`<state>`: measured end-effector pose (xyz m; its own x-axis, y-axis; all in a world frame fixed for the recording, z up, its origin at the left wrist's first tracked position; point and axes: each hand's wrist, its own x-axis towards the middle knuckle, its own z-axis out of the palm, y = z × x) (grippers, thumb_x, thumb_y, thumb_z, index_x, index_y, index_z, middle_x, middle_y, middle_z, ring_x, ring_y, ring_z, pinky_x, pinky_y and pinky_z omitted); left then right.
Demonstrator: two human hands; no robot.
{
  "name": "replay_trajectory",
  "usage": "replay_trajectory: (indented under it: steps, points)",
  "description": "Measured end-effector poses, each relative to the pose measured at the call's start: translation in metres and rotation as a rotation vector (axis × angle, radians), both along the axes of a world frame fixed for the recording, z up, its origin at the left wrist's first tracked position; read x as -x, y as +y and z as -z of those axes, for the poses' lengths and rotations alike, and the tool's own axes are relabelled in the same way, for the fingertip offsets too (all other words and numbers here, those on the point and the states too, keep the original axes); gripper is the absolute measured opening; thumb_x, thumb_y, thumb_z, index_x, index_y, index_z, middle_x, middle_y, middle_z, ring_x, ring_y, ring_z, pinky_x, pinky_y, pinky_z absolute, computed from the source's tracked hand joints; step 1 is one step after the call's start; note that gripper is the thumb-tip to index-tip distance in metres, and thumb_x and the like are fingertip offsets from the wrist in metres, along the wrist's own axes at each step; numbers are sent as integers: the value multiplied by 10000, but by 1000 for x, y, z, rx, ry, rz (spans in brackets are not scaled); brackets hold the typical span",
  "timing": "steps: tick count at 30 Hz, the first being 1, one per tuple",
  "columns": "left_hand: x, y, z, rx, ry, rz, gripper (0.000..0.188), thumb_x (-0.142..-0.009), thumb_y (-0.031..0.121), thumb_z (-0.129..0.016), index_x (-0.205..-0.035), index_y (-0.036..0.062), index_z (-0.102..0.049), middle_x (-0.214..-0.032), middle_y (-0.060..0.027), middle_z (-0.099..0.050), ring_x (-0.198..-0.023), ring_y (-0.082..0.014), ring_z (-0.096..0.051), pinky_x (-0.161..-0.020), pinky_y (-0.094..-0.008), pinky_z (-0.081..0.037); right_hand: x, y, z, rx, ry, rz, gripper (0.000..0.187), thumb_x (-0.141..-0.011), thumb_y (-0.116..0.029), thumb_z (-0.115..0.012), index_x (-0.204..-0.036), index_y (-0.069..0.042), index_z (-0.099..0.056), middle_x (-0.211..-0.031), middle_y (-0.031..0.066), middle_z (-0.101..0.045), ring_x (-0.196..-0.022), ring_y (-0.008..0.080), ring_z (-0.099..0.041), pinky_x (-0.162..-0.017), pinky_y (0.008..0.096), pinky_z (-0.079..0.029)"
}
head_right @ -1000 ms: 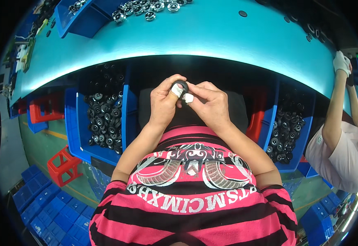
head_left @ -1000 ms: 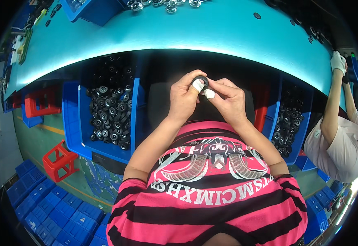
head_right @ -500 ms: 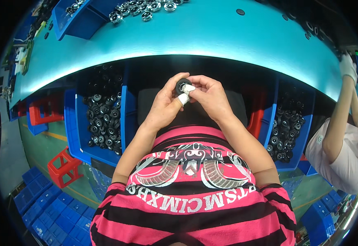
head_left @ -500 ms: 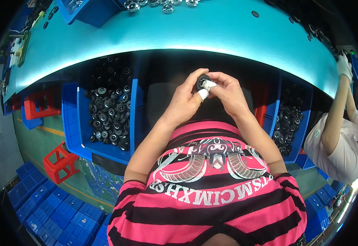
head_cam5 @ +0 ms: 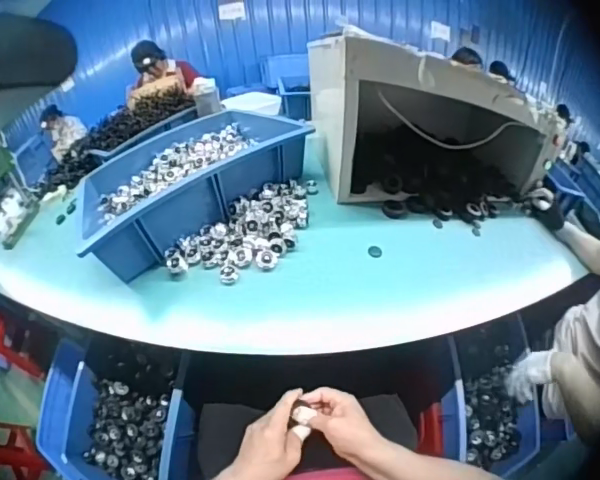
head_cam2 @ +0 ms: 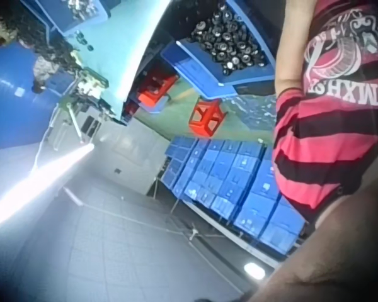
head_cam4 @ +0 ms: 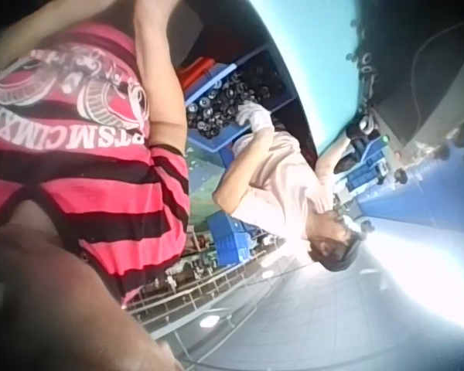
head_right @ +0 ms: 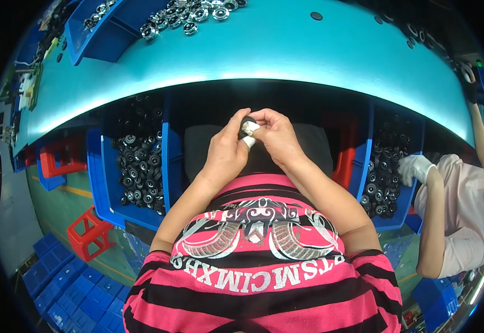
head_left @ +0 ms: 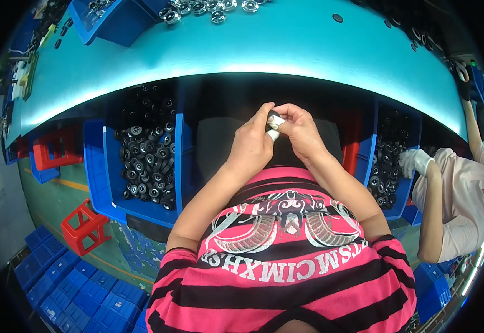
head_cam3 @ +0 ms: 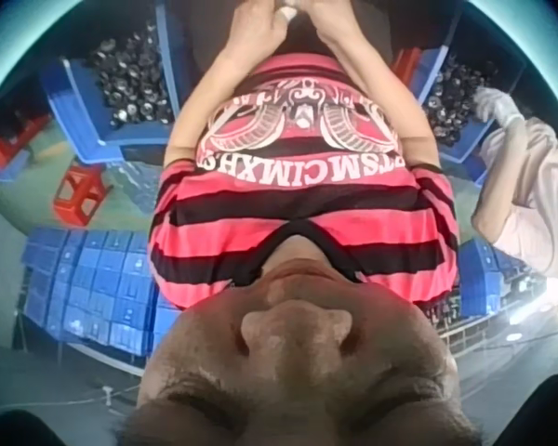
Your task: Assembling small mechanical components at a factory workbench by inserting bearings into plastic housings.
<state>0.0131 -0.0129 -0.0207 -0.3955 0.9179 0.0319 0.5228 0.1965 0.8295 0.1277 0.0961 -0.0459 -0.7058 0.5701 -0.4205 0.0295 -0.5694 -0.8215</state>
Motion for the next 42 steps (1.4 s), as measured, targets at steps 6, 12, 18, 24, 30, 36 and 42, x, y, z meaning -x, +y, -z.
replay_trajectory:
  steps: [6, 12, 18, 24, 30, 36, 42]
  points:
    - [12, -3, 9, -87, -796, -122, 454, -960, 40, -593, -1402, 64, -487, -1049, -29, -641, -853, -60, -599, -624, -199, -487, 1, 4, -19, 232, 125, -1, 218, -959, -92, -661, -1159, -7, -646, -1082, 93, -688, -977, 157, -683, -847, 302, -587]
    - [11, -1, 1, -73, -584, -132, 400, -1017, 89, -533, -1412, 55, -482, -1067, -68, -649, -867, -96, -627, -666, -232, -536, -1, 0, -16, 230, 102, -2, 251, -962, -99, -661, -1192, -1, -638, -1099, 94, -693, -985, 157, -686, -820, 283, -593]
    - [14, -6, 6, -33, -822, -199, 329, -1029, 72, -509, -1351, 38, -570, -1033, -69, -676, -821, -121, -655, -676, -249, -547, -5, 3, -22, -136, -75, -116, 286, -923, -28, -641, -1205, 22, -641, -1073, 96, -708, -903, 124, -691, -776, 258, -580]
    - [18, -7, 6, -66, -99, -87, 363, -987, -1, -527, -1342, 48, -588, -997, -42, -676, -835, -111, -656, -709, -249, -525, -3, 8, -20, -163, -111, -181, 291, -909, -22, -639, -1195, 36, -646, -1046, 96, -708, -876, 123, -692, -747, 259, -585]
    - [12, -10, -1, -84, -603, -37, 489, -945, -29, -585, -1422, 47, -511, -1109, -41, -646, -931, -90, -603, -810, -241, -501, -1, 9, -26, 92, 17, -82, 266, -908, -56, -628, -1161, 25, -650, -978, 85, -701, -837, 141, -693, -746, 268, -595]
    - [19, -11, 3, -44, -604, 68, 530, -917, -34, -615, -1431, 33, -501, -1109, -34, -635, -898, -84, -580, -802, -250, -498, -3, 7, -22, 54, -13, -171, 194, -903, -60, -628, -1081, 10, -660, -943, 70, -694, -812, 132, -691, -709, 266, -592]
    - [17, -10, -10, -11, -251, 93, 559, -852, -79, -595, -1397, 27, -527, -1067, -101, -654, -830, -153, -603, -756, -302, -506, -4, 4, -12, 76, 2, -108, 127, -889, -34, -645, -1007, 8, -665, -926, 76, -693, -807, 137, -692, -703, 267, -588]
